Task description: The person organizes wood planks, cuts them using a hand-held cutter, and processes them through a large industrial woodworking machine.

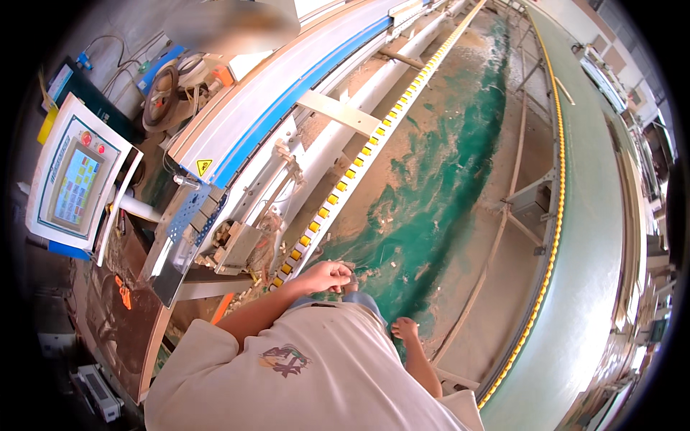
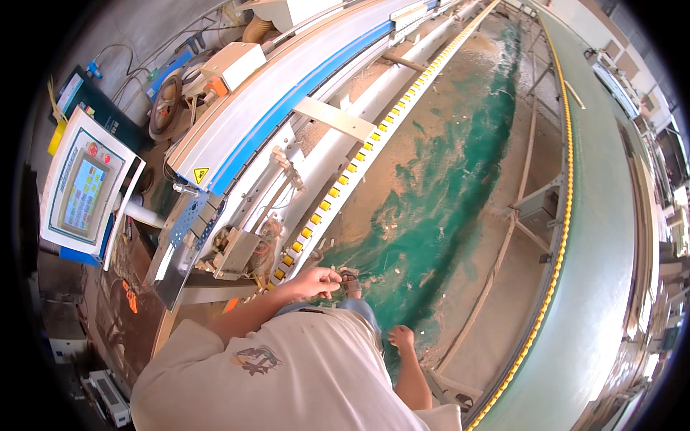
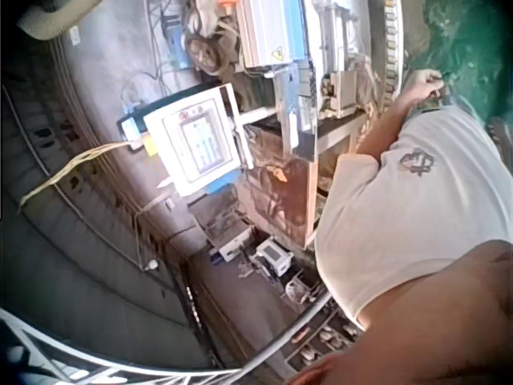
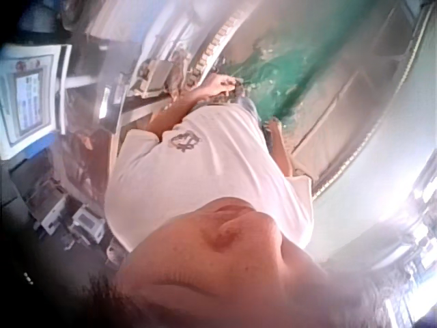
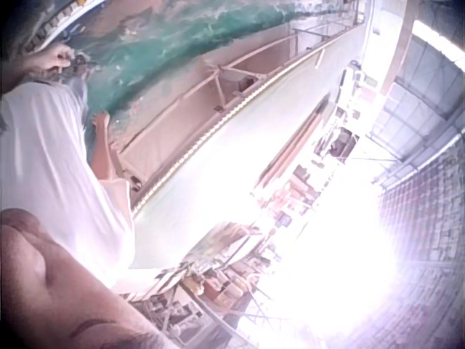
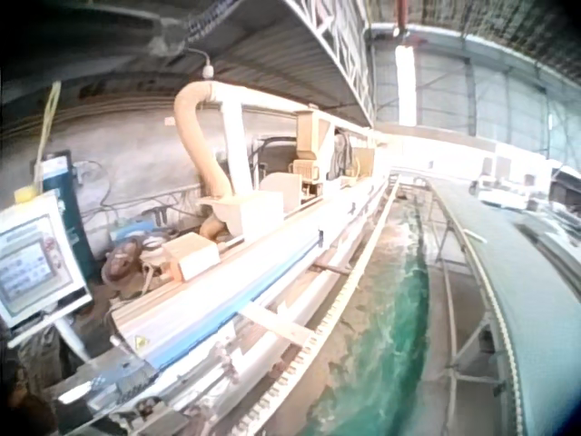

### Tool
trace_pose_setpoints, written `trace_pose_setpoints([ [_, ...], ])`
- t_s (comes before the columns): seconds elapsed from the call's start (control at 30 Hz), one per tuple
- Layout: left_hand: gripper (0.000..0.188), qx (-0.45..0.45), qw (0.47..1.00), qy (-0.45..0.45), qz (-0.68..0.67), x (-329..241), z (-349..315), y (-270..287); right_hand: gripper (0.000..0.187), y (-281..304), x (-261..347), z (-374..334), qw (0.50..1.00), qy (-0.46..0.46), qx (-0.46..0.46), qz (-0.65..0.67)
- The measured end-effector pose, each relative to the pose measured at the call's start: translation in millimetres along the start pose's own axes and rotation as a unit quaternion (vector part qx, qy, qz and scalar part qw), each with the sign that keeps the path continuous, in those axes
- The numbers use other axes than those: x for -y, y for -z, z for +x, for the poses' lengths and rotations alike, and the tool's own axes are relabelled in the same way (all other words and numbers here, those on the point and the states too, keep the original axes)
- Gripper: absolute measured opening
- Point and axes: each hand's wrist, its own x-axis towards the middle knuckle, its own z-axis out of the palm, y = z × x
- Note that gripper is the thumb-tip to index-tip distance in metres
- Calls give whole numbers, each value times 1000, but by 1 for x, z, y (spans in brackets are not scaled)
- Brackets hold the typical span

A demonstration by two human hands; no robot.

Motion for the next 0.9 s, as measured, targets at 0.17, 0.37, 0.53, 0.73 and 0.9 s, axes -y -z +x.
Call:
trace_pose_setpoints([
  [0.17, 38, -46, 989, -94, 104, 61, -26, -25, 34, -40, -17, -65, 990, 141, -13, -2],
  [0.37, 37, -5, 995, 64, 75, 112, -83, -58, 25, -22, -201, -160, 989, 76, -121, -47],
  [0.53, 44, -107, 992, -45, 41, 263, -133, -105, 30, 17, -409, -235, 742, 91, 32, -664],
  [0.73, 44, -137, 946, 172, 238, 399, -230, -89, 34, 20, -429, -305, 881, 18, -74, -468],
  [0.9, 42, -195, 916, 337, 97, 434, -290, -77, 28, 82, -399, -325, 856, 197, -431, -206],
])
